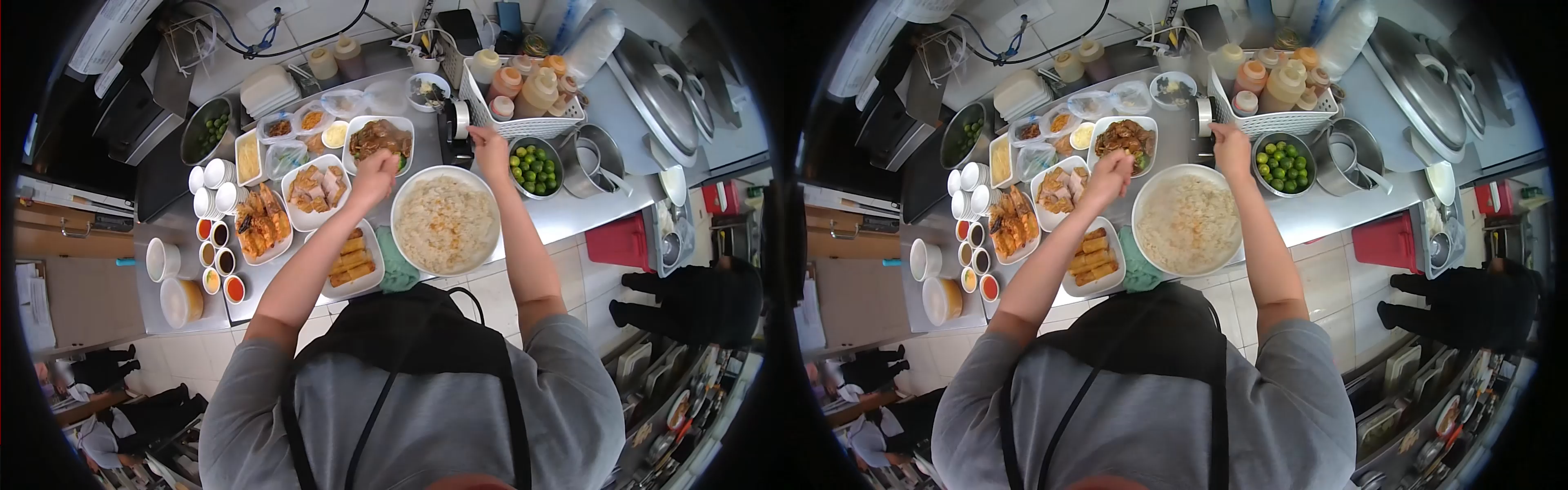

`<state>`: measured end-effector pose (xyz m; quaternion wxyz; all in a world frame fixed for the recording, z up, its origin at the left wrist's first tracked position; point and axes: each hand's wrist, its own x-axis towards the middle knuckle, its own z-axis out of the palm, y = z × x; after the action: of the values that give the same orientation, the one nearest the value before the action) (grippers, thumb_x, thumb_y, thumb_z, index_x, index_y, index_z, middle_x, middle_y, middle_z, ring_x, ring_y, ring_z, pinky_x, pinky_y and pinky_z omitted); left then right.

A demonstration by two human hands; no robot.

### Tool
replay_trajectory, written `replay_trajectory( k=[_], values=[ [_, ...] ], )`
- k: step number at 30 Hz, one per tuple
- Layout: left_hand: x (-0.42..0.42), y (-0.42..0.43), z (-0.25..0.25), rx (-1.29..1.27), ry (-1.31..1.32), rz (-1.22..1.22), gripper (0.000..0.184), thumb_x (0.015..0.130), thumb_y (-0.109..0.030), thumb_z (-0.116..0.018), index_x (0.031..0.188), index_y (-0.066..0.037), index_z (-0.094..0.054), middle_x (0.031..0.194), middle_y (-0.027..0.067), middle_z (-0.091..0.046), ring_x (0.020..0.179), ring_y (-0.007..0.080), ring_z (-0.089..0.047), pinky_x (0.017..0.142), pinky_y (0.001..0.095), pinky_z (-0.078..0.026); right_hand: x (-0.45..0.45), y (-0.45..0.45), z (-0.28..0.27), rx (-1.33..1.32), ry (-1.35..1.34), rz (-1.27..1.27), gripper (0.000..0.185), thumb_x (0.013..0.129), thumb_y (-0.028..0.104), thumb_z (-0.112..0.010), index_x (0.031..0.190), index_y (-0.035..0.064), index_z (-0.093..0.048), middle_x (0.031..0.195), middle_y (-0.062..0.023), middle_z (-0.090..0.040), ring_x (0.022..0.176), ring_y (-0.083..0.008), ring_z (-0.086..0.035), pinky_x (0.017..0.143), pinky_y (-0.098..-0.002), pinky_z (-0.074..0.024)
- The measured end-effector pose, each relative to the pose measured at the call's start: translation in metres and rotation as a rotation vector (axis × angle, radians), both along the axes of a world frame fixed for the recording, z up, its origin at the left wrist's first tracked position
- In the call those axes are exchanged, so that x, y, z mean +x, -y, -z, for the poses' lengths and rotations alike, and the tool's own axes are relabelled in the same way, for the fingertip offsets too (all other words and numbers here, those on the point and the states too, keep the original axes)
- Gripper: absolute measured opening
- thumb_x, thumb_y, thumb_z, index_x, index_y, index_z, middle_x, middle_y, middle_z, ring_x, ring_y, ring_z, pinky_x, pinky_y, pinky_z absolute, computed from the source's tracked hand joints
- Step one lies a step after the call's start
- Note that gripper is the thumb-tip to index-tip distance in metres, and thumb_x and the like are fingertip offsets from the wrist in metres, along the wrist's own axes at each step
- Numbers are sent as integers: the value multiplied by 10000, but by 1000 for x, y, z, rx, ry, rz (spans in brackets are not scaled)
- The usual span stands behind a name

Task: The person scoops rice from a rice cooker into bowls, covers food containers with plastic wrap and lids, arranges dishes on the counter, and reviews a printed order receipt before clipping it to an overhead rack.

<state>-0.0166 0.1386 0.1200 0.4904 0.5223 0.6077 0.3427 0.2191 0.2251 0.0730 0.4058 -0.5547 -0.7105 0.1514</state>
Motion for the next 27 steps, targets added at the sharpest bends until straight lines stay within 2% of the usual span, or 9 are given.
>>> replay_trajectory(
  k=[5,7,9,10,11,13,16,19,27],
  values=[
    [34,-32,30,152,224,76,126,813,-130,-514,855,-21,-560,548,61,-539,422,110,-503,389,231,-393,-13,10,-10,52,85,86,223,726,6,-520,923,70,-602,873,-146,-585,783,-308,-568,662,-364,-456],
    [44,-40,27,429,4,66,120,771,-47,-510,867,-14,-574,610,62,-572,492,97,-527,453,242,-432,-16,9,-11,70,-54,145,240,716,-3,-517,938,58,-586,896,-150,-582,797,-310,-566,675,-367,-457],
    [50,-47,10,213,-55,96,137,740,-37,-523,857,-21,-593,644,77,-591,533,102,-547,485,251,-445,-18,5,-10,86,-42,152,244,709,-18,-507,936,40,-577,917,-143,-583,809,-308,-565,683,-370,-458],
    [53,-51,1,-2,-116,124,156,710,-28,-536,847,-27,-611,678,91,-610,574,108,-566,518,260,-458,-19,2,-13,156,22,137,243,699,-26,-502,922,34,-578,932,-136,-582,815,-311,-565,682,-370,-459],
    [57,-55,5,1,-115,124,156,710,-28,-536,847,-27,-611,678,91,-610,574,108,-566,518,260,-458,-21,-2,-16,226,86,120,242,689,-34,-497,909,27,-579,948,-128,-581,822,-314,-565,682,-370,-461],
    [62,-64,23,188,-79,42,167,679,-68,-571,834,-43,-627,721,113,-622,637,174,-598,577,288,-466,-22,-11,-33,270,114,83,235,660,-21,-503,866,45,-594,934,-90,-588,856,-278,-552,717,-368,-440],
    [77,-83,40,384,-275,43,322,631,-121,-682,923,-13,-597,844,151,-609,704,223,-599,636,313,-467,-16,-34,-58,492,605,-80,167,652,81,-522,788,101,-617,847,-10,-592,907,-174,-475,805,-355,-327],
    [94,-101,55,363,-278,-36,395,591,-183,-724,925,-16,-596,827,161,-601,737,276,-586,670,345,-461,-8,-49,-70,385,930,-225,137,660,93,-518,751,107,-619,817,9,-596,910,-166,-481,800,-383,-325],
    [109,-113,67,389,-300,-111,248,625,-229,-706,758,-38,-619,779,162,-552,724,309,-552,644,396,-429,1,-67,-68,291,961,-404,167,583,199,-663,728,127,-624,766,27,-591,943,-148,-466,816,-397,-307]
  ],
)
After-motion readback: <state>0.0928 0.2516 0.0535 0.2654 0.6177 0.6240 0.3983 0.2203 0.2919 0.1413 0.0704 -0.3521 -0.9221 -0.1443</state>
